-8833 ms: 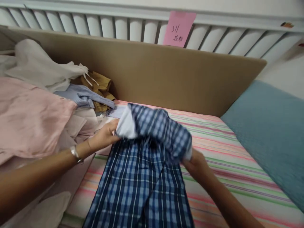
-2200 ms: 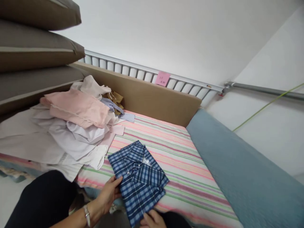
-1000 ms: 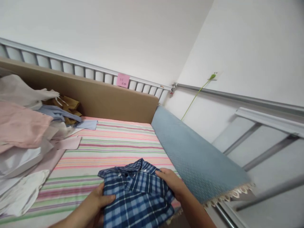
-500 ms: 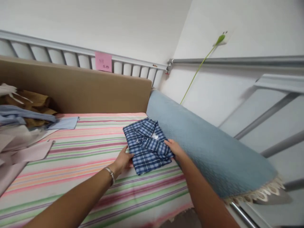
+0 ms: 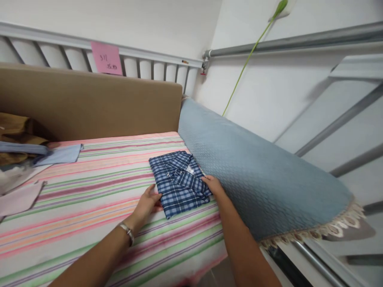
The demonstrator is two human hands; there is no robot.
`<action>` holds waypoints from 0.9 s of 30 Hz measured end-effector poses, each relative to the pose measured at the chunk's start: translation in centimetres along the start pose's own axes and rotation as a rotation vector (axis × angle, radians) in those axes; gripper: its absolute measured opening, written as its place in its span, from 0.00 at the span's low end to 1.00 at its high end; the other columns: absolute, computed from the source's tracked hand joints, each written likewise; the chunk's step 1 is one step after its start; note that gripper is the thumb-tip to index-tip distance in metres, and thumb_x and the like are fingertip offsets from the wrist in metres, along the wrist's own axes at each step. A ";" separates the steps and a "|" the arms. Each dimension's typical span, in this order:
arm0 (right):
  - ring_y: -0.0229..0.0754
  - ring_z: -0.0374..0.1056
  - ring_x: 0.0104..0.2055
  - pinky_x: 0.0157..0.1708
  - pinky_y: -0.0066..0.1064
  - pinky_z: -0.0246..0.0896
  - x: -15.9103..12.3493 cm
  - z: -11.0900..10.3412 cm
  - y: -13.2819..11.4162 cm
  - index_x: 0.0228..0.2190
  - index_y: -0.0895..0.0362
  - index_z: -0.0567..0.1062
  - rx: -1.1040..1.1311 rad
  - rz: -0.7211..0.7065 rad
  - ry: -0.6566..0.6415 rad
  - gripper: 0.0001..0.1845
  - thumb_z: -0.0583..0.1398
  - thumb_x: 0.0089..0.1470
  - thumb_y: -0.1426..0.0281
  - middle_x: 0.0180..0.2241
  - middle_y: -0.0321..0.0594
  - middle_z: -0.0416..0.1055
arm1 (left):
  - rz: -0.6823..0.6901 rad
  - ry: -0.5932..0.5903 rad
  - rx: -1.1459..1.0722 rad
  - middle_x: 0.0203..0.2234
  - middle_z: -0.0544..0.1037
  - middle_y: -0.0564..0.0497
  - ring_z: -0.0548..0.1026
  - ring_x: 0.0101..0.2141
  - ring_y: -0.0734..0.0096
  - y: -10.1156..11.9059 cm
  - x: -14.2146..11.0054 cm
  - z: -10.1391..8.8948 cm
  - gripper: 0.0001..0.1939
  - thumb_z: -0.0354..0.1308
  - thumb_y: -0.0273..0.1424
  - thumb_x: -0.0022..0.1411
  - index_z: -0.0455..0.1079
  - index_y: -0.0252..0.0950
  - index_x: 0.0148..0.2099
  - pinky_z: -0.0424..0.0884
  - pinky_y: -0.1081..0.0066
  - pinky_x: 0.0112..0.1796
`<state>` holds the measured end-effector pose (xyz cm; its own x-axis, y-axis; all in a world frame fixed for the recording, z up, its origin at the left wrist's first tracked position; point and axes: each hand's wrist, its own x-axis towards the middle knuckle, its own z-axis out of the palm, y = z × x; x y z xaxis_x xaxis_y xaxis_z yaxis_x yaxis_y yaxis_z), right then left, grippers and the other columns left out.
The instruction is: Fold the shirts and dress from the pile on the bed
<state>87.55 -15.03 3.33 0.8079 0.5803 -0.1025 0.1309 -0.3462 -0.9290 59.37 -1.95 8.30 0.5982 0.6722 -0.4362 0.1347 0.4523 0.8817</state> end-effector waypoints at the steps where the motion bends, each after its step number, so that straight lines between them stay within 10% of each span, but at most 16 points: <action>1: 0.40 0.66 0.29 0.29 0.29 0.59 -0.2 0.1 0.1 0.25 0.58 0.74 0.007 -0.001 0.025 0.17 0.58 0.37 0.57 0.23 0.34 0.72 | 0.002 -0.009 -0.013 0.25 0.74 0.51 0.73 0.22 0.74 0.0 -0.3 -0.2 0.35 0.55 0.23 0.60 0.45 0.34 0.66 0.72 0.74 0.24; 22: 0.46 0.72 0.38 0.39 0.34 0.66 -1.6 -1.5 -3.7 0.30 0.61 0.77 -0.336 0.083 0.057 0.14 0.56 0.46 0.66 0.32 0.45 0.77 | -0.168 -0.161 -0.124 0.31 0.75 0.49 0.75 0.29 0.69 -3.0 -10.2 -9.6 0.48 0.66 0.40 0.50 0.43 0.38 0.65 0.71 0.73 0.30; 27: 0.57 0.55 0.60 0.58 0.49 0.46 -2.3 0.0 -7.9 0.52 0.62 0.68 -0.638 -0.102 0.193 0.29 0.54 0.52 0.61 0.55 0.58 0.63 | -0.179 -0.194 -0.056 0.26 0.75 0.50 0.71 0.21 0.75 -7.5 -13.9 -14.1 0.37 0.68 0.47 0.44 0.62 0.40 0.55 0.61 0.80 0.18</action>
<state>84.61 -13.64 10.90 0.8537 0.5120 0.0950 0.4781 -0.6984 -0.5325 38.91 -6.43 5.24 0.7096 0.4565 -0.5367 0.2107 0.5894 0.7799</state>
